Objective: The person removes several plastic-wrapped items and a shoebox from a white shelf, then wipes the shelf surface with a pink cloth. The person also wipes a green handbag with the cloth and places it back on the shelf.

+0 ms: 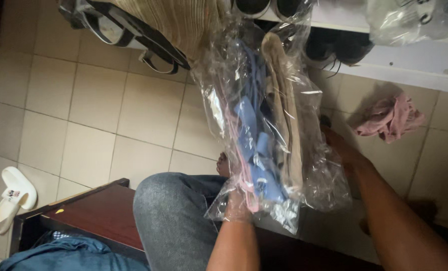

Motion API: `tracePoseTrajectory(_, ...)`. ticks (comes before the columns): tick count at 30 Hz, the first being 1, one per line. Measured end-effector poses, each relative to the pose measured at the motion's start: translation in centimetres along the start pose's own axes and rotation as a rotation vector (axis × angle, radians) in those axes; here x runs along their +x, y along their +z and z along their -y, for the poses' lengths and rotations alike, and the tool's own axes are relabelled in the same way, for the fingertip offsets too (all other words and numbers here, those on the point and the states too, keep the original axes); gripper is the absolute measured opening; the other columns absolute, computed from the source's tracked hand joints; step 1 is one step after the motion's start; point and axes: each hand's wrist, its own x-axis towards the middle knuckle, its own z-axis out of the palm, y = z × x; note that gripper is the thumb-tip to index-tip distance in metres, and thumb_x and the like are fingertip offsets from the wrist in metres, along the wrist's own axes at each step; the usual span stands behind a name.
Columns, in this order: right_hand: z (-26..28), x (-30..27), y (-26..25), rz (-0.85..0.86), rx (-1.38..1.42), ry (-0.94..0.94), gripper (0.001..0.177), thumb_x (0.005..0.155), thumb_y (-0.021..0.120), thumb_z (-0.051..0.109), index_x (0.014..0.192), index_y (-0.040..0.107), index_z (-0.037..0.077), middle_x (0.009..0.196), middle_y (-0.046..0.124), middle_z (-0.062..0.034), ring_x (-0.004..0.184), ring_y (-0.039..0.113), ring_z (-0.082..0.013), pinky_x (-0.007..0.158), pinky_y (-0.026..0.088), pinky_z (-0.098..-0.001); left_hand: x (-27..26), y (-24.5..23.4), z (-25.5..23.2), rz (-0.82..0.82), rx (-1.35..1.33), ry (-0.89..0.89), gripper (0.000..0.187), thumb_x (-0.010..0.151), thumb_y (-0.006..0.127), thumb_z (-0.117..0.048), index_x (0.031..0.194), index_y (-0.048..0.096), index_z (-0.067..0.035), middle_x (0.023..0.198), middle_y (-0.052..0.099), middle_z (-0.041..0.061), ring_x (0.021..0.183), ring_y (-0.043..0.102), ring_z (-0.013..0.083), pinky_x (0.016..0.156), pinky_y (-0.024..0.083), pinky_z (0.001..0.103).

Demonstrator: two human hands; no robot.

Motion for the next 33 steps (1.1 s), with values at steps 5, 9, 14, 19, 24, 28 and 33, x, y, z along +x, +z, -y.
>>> tracePoseTrajectory(5, -0.6, 2.3, 0.1, -0.007, -0.010, 0.008, 0.068, 0.098, 0.049, 0.035, 0.163, 0.032, 0.027, 0.158, 0.040, -0.0054, 0.136, 0.043, -0.0270, 0.109, 0.035, -0.0499, 2.6, -0.6, 1.1, -0.067, 0.108, -0.098, 0.045, 0.105, 0.035, -0.030, 0.142, 0.052, -0.012, 0.110, 0.067, 0.010, 0.092, 0.048, 0.0266, 0.071, 0.042, 0.045)
tracePoseTrajectory(9, -1.6, 2.6, 1.1, -0.001, 0.017, 0.003, 0.067, 0.098, 0.050, 0.032, 0.163, 0.032, 0.027, 0.157, 0.042, -0.0057, 0.134, 0.045, -0.0270, 0.108, 0.036, -0.0494, 2.7, -1.5, 2.2, -0.140, 0.259, -0.217, 0.044, 0.105, 0.035, -0.029, 0.141, 0.053, -0.013, 0.109, 0.068, 0.010, 0.091, 0.048, 0.0265, 0.070, 0.042, 0.045)
tracePoseTrajectory(14, -5.0, 2.6, 0.2, -0.040, 0.137, 0.010, 0.067, 0.099, 0.052, 0.027, 0.163, 0.033, 0.026, 0.155, 0.044, -0.0061, 0.132, 0.047, -0.0270, 0.107, 0.038, -0.0487, 3.4, -1.4, 3.4, -0.266, 0.279, -0.113, 0.041, 0.100, 0.039, -0.026, 0.132, 0.060, -0.010, 0.106, 0.068, 0.009, 0.088, 0.056, 0.0236, 0.076, 0.048, 0.042)
tracePoseTrajectory(19, -4.9, 1.8, -0.8, -0.097, 0.396, 0.017, 0.072, 0.097, 0.060, 0.024, 0.166, 0.040, 0.025, 0.135, 0.059, -0.0164, 0.100, 0.049, -0.0247, 0.083, 0.041, -0.0446, 3.1, -1.7, 3.7, -0.548, 0.471, 0.202, 0.039, 0.099, 0.045, -0.018, 0.123, 0.068, 0.001, 0.111, 0.069, 0.019, 0.092, 0.062, 0.0255, 0.083, 0.050, 0.037)
tracePoseTrajectory(24, 1.2, -2.6, -1.1, -0.219, -0.106, -0.140, 0.060, 0.095, 0.062, 0.028, 0.152, 0.052, 0.013, 0.125, 0.070, -0.0100, 0.102, 0.066, -0.0198, 0.086, 0.052, -0.0334, 2.3, -0.7, 3.7, -0.863, 0.604, 0.657, 0.053, 0.090, 0.045, -0.001, 0.143, 0.051, 0.004, 0.143, 0.055, 0.026, 0.131, 0.054, 0.0419, 0.111, 0.041, 0.043)
tracePoseTrajectory(28, 8.5, -6.5, -0.7, -0.266, -0.116, -0.219, 0.061, 0.090, 0.074, 0.031, 0.145, 0.057, 0.011, 0.124, 0.071, -0.0099, 0.109, 0.067, -0.0195, 0.092, 0.053, -0.0329, -0.5, 2.1, -0.2, -0.795, 0.811, 0.912, 0.067, 0.082, 0.053, 0.005, 0.148, 0.041, 0.007, 0.154, 0.042, 0.028, 0.145, 0.040, 0.0460, 0.121, 0.030, 0.049)
tracePoseTrajectory(33, 16.5, -11.0, -1.2, -0.188, 0.080, -0.503, 0.056, 0.091, 0.073, 0.025, 0.141, 0.056, 0.008, 0.127, 0.070, -0.0113, 0.118, 0.066, -0.0191, 0.102, 0.052, -0.0350, -6.5, 8.3, -7.0, -0.534, 0.738, 0.879, 0.083, 0.082, 0.073, -0.004, 0.155, 0.033, 0.001, 0.159, 0.036, 0.024, 0.146, 0.037, 0.0403, 0.121, 0.027, 0.046)
